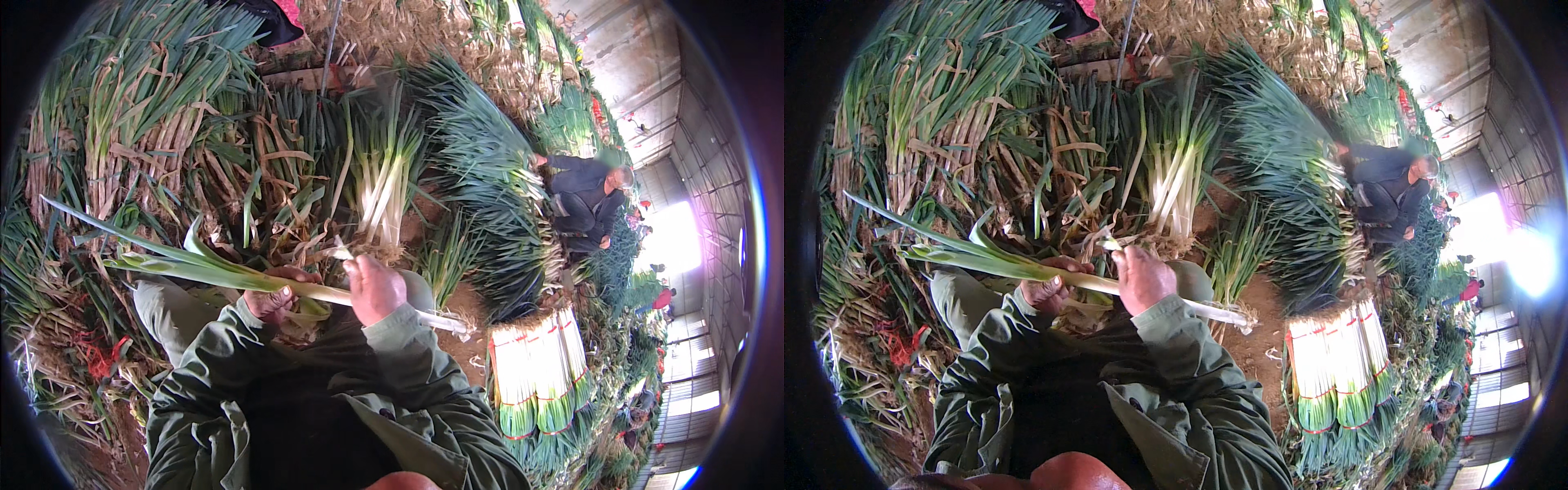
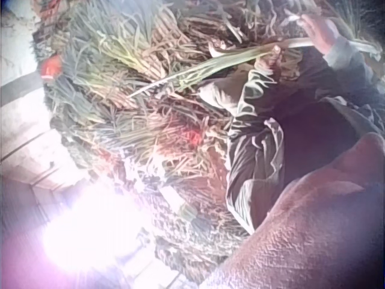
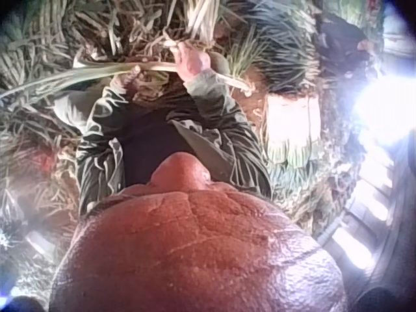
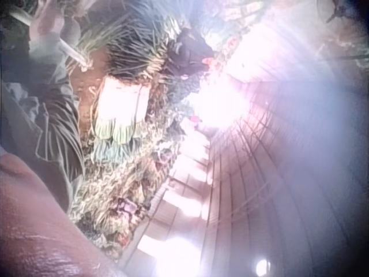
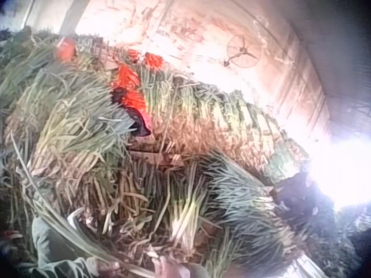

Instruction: The person sits on the floor and peels the outer layers of long green vegetables by hand. They remove dry or damaged leaves and place the cleaned vegetables into a pile.

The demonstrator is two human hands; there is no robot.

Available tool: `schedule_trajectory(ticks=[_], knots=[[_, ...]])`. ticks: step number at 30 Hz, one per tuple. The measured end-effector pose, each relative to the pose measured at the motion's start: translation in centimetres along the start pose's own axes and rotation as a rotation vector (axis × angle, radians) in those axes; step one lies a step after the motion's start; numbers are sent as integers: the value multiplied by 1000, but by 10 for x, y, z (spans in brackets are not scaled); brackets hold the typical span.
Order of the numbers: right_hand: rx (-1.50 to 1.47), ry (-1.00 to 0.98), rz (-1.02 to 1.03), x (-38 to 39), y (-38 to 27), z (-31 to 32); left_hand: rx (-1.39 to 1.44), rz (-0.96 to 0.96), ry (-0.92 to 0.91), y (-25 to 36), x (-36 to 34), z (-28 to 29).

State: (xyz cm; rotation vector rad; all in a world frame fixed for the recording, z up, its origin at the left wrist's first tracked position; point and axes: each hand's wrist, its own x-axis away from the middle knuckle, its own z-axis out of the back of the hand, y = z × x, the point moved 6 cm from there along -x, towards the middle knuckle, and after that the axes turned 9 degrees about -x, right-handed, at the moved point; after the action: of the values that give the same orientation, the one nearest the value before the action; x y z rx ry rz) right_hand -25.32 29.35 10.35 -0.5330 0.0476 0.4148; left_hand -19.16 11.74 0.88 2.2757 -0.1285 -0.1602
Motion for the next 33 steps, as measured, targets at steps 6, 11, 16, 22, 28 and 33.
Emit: schedule_trajectory(ticks=[6, 11, 16, 22, 28, 33], knots=[[-273, -67, 140, 4, -13, 13, 19, -61, 70, 2, -1, -2], [-332, -183, 355, 9, -32, 6, 1, -61, 90, -7, -1, 4], [-314, -137, 361, 11, -33, 3, 75, -77, 40, -12, 0, 2], [-204, -95, 303, 12, -29, -1, -30, -4, -28, -18, 0, 12], [-146, -16, 174, 4, -18, -1, -135, -162, -120, -10, -2, 5], [-619, 18, -264, 1, 14, 3, -4, -216, 9, 12, -3, -12]])
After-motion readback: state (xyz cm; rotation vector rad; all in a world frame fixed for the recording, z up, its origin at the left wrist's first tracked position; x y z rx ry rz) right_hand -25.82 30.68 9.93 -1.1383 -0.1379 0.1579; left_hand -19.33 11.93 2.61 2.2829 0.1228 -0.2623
